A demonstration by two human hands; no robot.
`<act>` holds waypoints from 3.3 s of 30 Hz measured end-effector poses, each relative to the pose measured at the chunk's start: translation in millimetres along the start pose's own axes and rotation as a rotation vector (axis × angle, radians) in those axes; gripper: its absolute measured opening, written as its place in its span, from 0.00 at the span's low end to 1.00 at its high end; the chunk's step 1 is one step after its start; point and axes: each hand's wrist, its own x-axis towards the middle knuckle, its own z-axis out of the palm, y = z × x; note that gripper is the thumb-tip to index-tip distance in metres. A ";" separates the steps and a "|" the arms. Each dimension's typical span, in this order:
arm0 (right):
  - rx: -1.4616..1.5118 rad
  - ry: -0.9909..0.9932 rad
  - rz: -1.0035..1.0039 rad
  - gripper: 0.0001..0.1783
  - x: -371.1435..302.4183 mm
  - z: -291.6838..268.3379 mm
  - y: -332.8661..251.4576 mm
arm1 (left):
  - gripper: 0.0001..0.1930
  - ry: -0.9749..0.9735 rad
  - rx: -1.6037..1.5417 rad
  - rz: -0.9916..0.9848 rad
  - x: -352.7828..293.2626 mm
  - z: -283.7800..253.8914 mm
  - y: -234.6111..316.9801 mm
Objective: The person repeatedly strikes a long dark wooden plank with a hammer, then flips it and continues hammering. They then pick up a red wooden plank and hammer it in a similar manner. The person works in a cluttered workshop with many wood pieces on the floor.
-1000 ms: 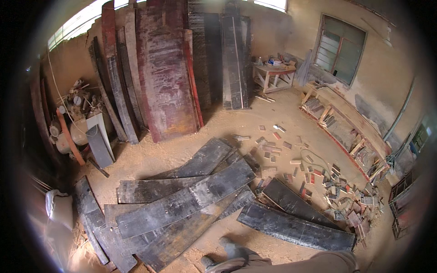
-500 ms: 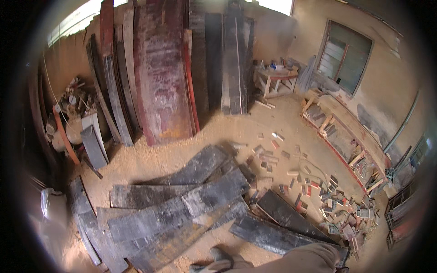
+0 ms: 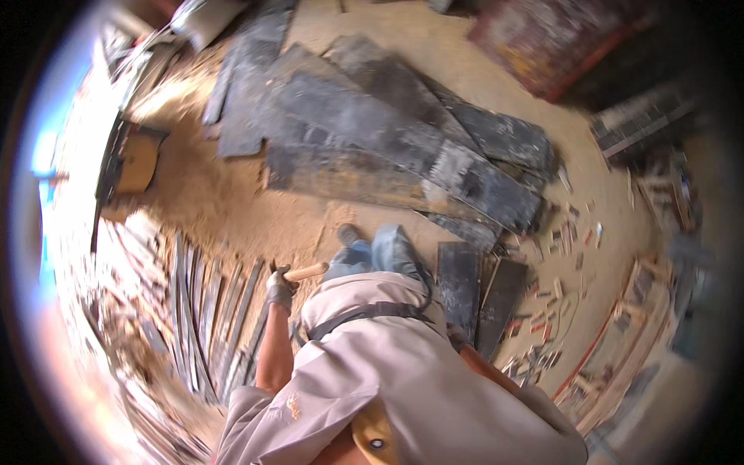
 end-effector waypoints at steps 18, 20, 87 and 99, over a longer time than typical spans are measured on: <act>-0.283 -0.233 -0.572 0.17 112.1 9.6 -425.4 | 0.08 0.425 -0.681 -0.334 -67.8 -101.8 -166.3; -0.383 -0.228 -0.755 0.15 87.7 39.0 -494.0 | 0.10 0.533 -0.638 -0.377 -81.2 -93.7 -160.6; -1.963 -1.574 -2.379 0.48 -672.3 960.4 299.2 | 0.12 1.408 -0.563 0.108 -333.3 -896.9 -599.0; -2.177 -0.524 -1.533 0.24 -720.1 1065.7 425.6 | 0.42 1.226 -1.131 -0.003 -235.3 -1135.8 -900.1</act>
